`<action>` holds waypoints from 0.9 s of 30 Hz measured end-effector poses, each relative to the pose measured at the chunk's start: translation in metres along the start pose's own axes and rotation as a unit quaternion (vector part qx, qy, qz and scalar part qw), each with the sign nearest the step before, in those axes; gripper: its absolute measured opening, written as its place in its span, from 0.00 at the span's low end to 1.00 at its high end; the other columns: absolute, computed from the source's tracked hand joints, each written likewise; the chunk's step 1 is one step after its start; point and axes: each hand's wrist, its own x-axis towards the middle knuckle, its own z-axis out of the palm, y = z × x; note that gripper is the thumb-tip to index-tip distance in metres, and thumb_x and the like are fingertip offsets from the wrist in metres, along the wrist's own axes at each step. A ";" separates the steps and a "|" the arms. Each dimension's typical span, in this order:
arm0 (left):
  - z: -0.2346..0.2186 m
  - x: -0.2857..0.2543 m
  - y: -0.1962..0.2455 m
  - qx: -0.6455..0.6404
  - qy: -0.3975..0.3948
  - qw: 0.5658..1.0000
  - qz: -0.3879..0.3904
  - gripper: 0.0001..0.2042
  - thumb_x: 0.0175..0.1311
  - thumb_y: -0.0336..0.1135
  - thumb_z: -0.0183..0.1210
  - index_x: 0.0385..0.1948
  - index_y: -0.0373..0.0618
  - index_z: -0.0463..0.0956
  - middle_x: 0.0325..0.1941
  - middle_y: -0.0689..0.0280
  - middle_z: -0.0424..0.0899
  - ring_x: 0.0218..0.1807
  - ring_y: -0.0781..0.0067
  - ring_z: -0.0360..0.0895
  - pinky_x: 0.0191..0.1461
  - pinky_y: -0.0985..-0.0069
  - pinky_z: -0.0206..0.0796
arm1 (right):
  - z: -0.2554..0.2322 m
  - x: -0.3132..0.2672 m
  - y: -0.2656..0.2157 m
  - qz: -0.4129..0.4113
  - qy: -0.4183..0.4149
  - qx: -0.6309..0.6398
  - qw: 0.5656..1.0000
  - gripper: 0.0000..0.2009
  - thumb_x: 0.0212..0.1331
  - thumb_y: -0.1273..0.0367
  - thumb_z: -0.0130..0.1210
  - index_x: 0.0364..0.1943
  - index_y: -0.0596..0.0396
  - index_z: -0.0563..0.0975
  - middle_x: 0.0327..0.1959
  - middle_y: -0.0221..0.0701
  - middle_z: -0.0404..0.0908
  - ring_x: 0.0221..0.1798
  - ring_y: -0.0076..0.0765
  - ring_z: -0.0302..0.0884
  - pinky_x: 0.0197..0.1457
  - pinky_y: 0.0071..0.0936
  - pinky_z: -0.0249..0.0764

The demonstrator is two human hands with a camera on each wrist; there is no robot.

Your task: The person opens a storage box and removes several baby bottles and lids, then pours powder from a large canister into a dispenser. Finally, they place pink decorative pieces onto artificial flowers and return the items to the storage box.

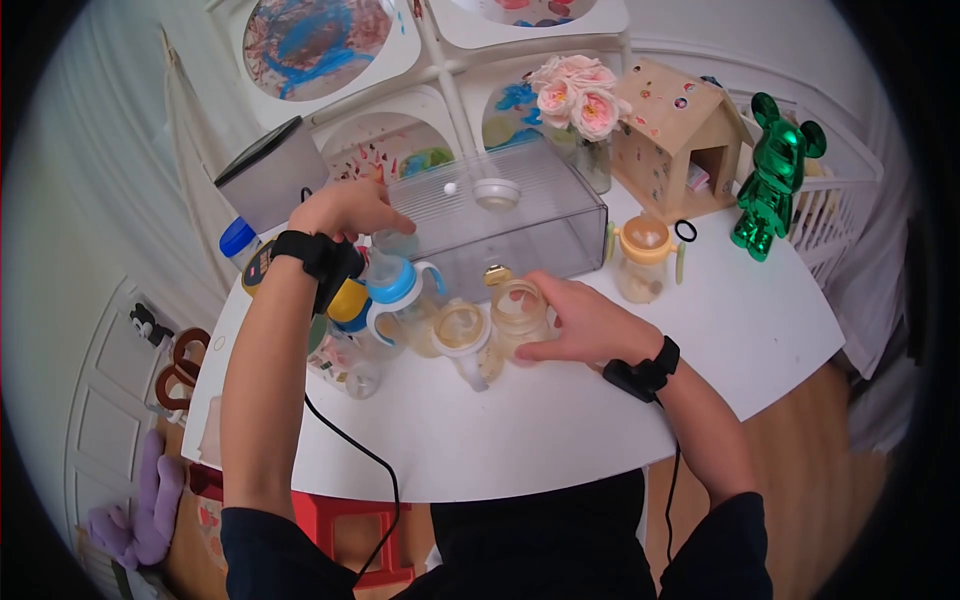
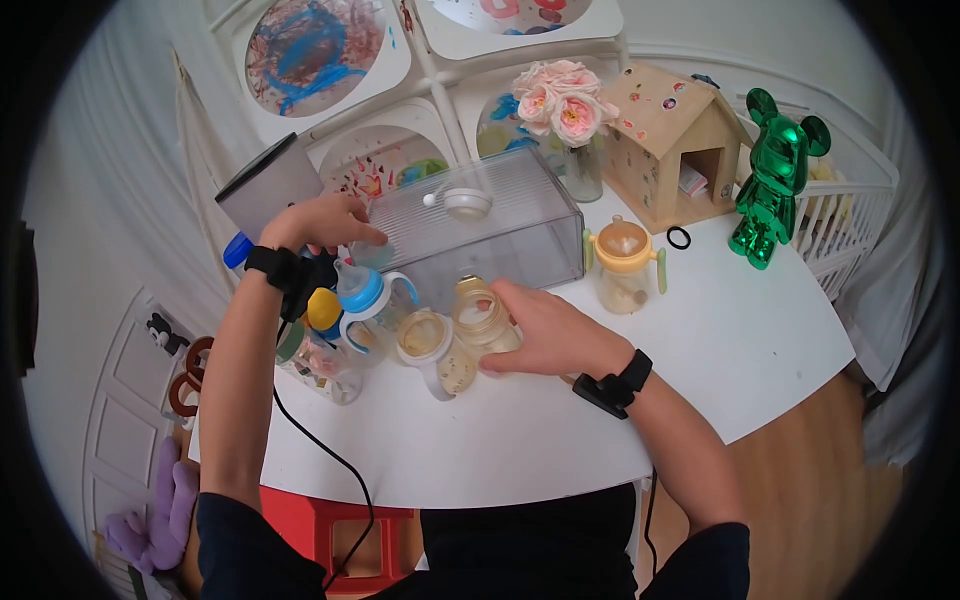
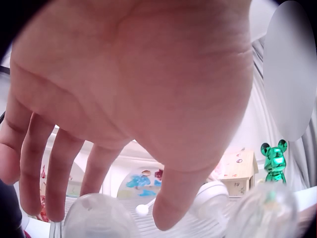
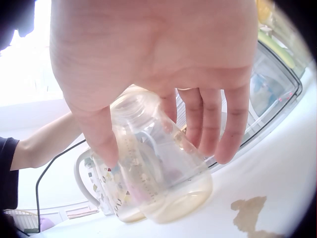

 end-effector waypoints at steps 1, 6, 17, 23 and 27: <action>0.002 0.004 -0.002 0.000 -0.015 1.000 0.002 0.35 0.60 0.61 0.74 0.60 0.41 0.86 0.51 0.57 0.92 0.44 0.62 0.90 0.50 0.67 0.82 | 0.000 0.000 0.000 -0.001 0.000 -0.004 1.000 0.35 0.57 0.54 0.77 0.63 0.59 0.73 0.56 0.48 0.84 0.60 0.58 0.84 0.64 0.45 0.78; 0.016 0.024 -0.024 -0.010 0.034 0.997 0.062 0.37 0.55 0.57 0.79 0.63 0.40 0.87 0.56 0.52 0.92 0.48 0.57 0.92 0.55 0.64 0.83 | 0.001 0.000 0.001 -0.012 0.014 -0.012 1.000 0.32 0.57 0.54 0.76 0.58 0.59 0.74 0.53 0.48 0.84 0.57 0.58 0.84 0.61 0.46 0.78; 0.024 -0.123 0.008 -0.358 0.186 0.854 0.328 0.24 0.63 0.42 0.75 0.58 0.39 0.84 0.44 0.67 0.91 0.41 0.81 0.85 0.42 0.79 0.76 | -0.006 0.001 0.003 -0.051 0.057 0.002 0.997 0.31 0.52 0.56 0.78 0.57 0.55 0.79 0.48 0.40 0.83 0.52 0.49 0.82 0.57 0.41 0.79; 0.080 -0.119 0.031 -0.289 0.224 0.893 0.264 0.20 0.66 0.45 0.79 0.50 0.39 0.88 0.27 0.75 0.81 0.29 0.87 0.69 0.31 0.80 0.58 | -0.003 0.002 0.010 -0.163 0.121 -0.034 0.979 0.31 0.49 0.58 0.78 0.59 0.52 0.80 0.48 0.38 0.75 0.51 0.45 0.77 0.55 0.39 0.78; 0.094 -0.107 0.036 -0.278 0.238 0.897 0.249 0.20 0.67 0.48 0.78 0.42 0.38 0.89 0.23 0.77 0.75 0.26 0.87 0.63 0.30 0.79 0.54 | -0.004 -0.001 0.004 -0.106 0.116 -0.024 0.987 0.33 0.47 0.58 0.79 0.60 0.50 0.81 0.50 0.38 0.73 0.52 0.47 0.77 0.56 0.39 0.77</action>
